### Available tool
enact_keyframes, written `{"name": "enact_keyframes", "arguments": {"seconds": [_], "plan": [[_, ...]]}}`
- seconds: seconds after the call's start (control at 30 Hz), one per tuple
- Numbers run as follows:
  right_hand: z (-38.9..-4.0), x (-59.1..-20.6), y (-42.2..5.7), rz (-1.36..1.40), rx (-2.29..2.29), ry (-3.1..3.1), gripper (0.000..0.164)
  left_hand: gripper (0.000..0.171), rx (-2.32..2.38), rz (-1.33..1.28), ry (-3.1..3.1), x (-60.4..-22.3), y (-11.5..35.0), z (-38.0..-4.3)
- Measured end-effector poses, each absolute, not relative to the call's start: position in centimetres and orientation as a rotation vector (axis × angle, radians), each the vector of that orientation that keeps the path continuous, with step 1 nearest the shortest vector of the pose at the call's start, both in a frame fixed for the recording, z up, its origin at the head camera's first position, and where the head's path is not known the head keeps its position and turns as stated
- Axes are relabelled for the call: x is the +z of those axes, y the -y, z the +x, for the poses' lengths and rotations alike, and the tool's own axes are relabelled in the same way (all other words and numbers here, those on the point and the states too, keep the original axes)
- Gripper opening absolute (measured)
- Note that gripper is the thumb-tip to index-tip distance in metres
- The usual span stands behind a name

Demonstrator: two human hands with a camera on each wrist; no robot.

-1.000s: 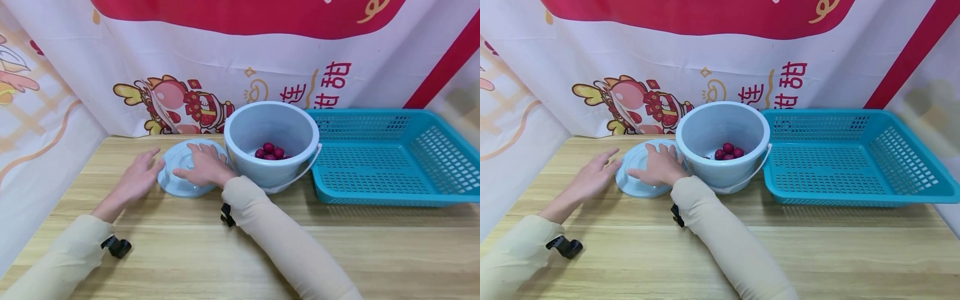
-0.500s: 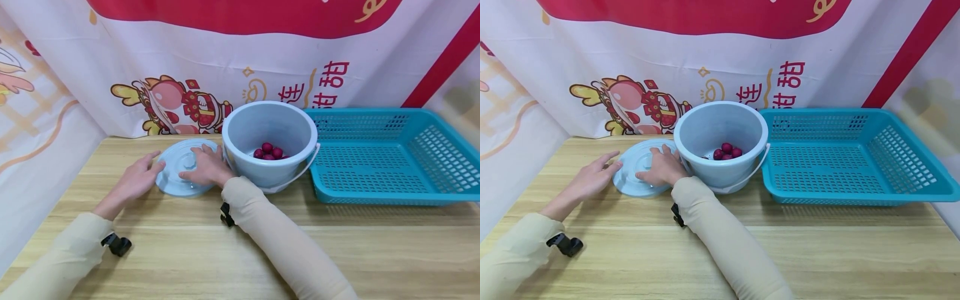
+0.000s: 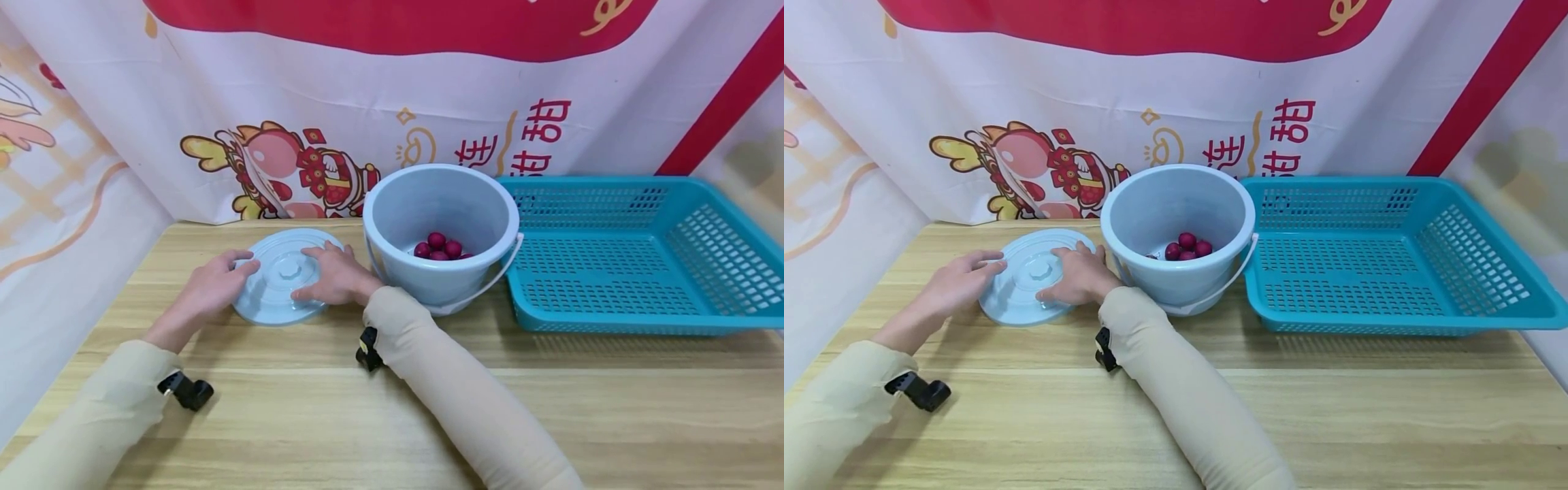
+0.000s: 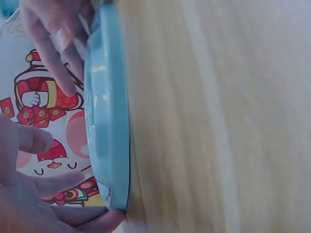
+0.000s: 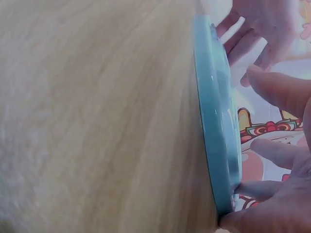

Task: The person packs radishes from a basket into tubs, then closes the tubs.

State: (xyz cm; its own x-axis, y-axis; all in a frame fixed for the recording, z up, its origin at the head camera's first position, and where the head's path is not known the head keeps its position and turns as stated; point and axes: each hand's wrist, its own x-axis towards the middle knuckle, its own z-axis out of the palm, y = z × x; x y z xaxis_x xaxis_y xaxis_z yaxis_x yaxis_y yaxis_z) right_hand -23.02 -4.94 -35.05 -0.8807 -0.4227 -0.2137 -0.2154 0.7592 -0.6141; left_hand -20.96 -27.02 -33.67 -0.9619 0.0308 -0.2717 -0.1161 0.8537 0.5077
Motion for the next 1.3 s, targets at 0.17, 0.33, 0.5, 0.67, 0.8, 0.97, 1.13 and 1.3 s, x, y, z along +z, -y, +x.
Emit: {"name": "enact_keyframes", "arguments": {"seconds": [0.17,0.33,0.5,0.67,0.8,0.97,1.13,1.3], "plan": [[-23.12,-35.05,4.84,-0.447,-0.953,-2.552,0.083,0.072,1.001,-0.168,-2.690,-33.36,27.13,-21.33],[-23.23,-35.07,4.81,-0.421,-0.981,-2.540,0.087,0.066,1.221,-0.261,-2.596,-33.47,27.66,-21.55],[-23.38,-34.95,4.62,-0.383,-1.037,-2.515,0.092,0.061,1.382,-0.340,-2.508,-33.65,27.95,-21.59],[-23.47,-34.93,4.62,-0.353,-1.113,-2.484,0.093,0.062,1.482,-0.381,-2.442,-33.58,27.89,-21.43],[-23.40,-34.88,4.70,-0.308,-1.155,-2.480,0.091,0.065,1.519,-0.407,-2.409,-33.55,27.74,-21.31],[-23.33,-34.76,4.79,-0.244,-1.240,-2.456,0.087,0.069,1.543,-0.429,-2.439,-33.35,27.59,-21.07],[-23.31,-34.72,4.85,-0.209,-1.337,-2.439,0.087,0.068,1.555,-0.433,-2.479,-33.36,27.41,-20.93],[-23.27,-34.73,4.75,-0.191,-1.385,-2.442,0.088,0.051,1.607,-0.422,-2.535,-33.80,27.77,-20.78]]}}
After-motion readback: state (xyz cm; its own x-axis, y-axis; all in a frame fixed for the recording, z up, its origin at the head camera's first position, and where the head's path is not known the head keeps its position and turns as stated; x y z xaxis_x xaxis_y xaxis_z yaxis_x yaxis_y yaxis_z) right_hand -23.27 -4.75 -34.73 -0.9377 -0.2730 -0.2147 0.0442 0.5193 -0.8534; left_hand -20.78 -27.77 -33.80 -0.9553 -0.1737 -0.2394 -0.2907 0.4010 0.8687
